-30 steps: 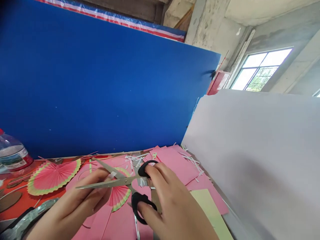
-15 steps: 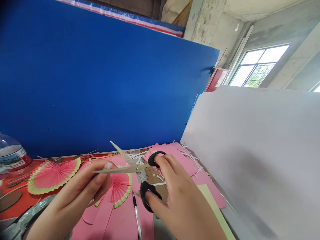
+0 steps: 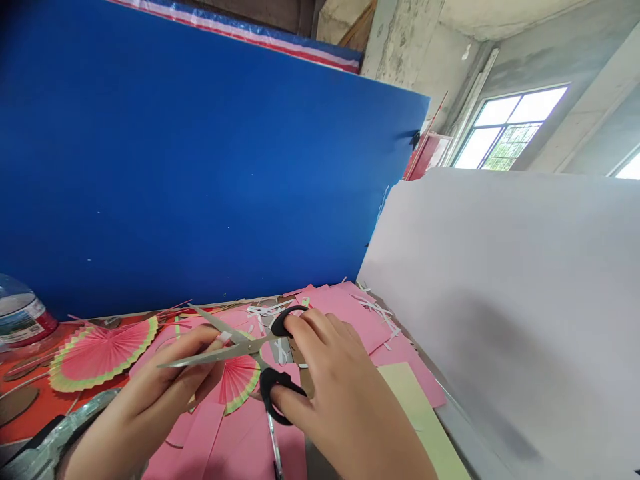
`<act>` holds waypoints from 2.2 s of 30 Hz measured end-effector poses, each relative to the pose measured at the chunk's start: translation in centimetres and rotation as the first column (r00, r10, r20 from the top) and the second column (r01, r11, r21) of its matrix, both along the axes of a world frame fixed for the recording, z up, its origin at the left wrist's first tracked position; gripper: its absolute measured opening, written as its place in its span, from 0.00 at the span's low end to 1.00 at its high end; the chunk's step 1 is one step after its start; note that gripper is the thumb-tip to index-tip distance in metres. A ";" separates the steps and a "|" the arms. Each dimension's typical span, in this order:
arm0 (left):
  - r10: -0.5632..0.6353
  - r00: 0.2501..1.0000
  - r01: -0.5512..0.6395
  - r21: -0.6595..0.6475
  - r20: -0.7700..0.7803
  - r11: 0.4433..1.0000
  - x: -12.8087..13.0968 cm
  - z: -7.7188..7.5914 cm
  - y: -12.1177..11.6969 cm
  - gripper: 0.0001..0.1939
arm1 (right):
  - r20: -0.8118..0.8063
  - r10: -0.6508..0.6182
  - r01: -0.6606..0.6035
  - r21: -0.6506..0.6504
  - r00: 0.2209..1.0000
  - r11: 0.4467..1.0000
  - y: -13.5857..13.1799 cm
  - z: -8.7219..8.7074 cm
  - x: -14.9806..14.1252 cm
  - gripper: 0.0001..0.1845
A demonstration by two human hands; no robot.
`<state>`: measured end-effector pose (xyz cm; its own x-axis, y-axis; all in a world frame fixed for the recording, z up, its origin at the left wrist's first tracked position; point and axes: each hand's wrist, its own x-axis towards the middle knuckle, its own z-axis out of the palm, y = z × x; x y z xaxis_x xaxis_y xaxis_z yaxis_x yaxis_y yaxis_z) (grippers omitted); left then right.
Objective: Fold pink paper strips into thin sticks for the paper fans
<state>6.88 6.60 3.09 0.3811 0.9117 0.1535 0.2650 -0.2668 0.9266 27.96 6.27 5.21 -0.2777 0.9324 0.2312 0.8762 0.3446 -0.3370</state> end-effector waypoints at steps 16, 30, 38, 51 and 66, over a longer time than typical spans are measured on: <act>0.011 1.000 -0.011 0.055 -0.001 0.998 -0.3 -0.8 0.4 0.10 | -0.089 0.002 -0.004 -0.014 0.996 1.000 0.1 0.2 -0.5 0.15; -0.041 0.999 0.040 0.077 0.012 0.996 -0.5 -0.5 0.5 0.15 | -0.089 -0.002 -0.008 -0.107 0.996 0.994 0.2 0.5 -0.7 0.17; -0.019 1.000 0.018 0.050 0.021 0.999 -0.4 -0.4 0.8 0.14 | -0.087 -0.014 0.005 -0.100 0.996 0.995 0.3 0.3 -0.7 0.16; 0.010 1.000 -0.011 0.088 0.017 0.996 -0.3 -1.0 1.3 0.14 | -0.022 0.037 -0.037 -0.024 0.999 0.999 1.2 -0.4 -0.5 0.07; -0.103 0.989 0.098 0.057 0.109 0.994 -0.7 -1.0 1.6 0.13 | -0.028 0.053 -0.058 -0.248 0.998 0.967 1.1 -0.4 -0.2 0.07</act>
<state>6.16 8.21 2.09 0.4482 0.8595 0.2459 0.1301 -0.3348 0.9333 27.76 7.39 4.80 -0.3279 0.9447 0.0000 0.8500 0.2951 -0.4364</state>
